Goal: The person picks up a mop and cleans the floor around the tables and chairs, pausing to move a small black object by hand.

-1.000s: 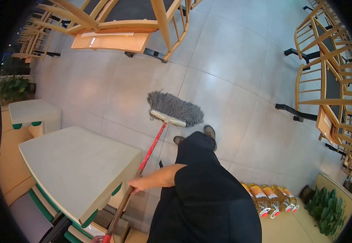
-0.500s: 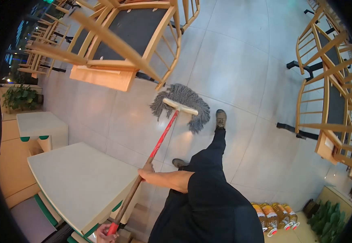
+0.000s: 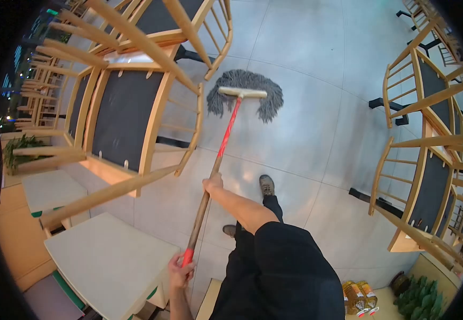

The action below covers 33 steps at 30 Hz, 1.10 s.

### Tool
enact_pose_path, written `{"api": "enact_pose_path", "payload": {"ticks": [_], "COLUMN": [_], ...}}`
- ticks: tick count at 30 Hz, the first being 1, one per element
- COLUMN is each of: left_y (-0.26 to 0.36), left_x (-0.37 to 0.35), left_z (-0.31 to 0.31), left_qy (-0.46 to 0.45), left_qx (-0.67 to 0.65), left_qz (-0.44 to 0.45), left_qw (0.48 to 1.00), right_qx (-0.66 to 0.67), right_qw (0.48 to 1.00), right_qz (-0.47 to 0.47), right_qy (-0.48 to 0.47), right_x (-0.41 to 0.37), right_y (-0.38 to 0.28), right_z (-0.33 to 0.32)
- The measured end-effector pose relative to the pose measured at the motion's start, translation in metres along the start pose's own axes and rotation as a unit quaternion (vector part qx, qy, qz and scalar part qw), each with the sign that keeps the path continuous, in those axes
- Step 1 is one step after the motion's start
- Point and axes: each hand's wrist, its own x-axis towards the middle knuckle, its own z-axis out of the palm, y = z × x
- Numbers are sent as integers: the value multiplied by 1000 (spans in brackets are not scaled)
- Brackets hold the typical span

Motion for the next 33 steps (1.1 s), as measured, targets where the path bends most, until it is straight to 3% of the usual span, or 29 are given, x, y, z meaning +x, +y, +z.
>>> {"api": "enact_pose_path", "payload": {"ticks": [1,3,6,11,15,18,21,23,25,27,29,33], "left_y": [6,33,59,119,171,190,170,116,68,27,-43,-67], "left_x": [23,76,162,265,323,355,379,396,402,378,369,273], "left_z": [27,84,161,281,352,388,395,385,357,331,291,221], "left_qy": [-16,-49,-97,-123,-163,-172,-191,-100,-152,-135,-92,-104], "left_qx": [-12,-30,-7,-20,0,21,126,176,230,229,218,215], "left_qz": [13,32,66,146,157,166,111,137,88,50,130,-12], "left_qw": [1000,998,993,982,974,971,967,970,957,963,963,971], "right_qx": [79,215,266,203,154,127,114,89,-4,-73,-152,-169], "right_qw": [995,973,959,970,969,974,974,974,976,970,955,964], "right_qz": [45,15,-18,-82,-161,-157,-163,-156,-207,-230,-249,-206], "right_qy": [-31,-81,-95,-108,-107,-100,-108,-139,-62,33,49,9], "right_x": [2,45,80,97,165,203,241,270,284,250,213,158], "right_y": [-31,-51,-91,-152,-196,-227,-209,-161,-95,-55,-19,28], "right_z": [-20,-36,-77,-141,-177,-198,-201,-182,-157,-137,-120,-99]}}
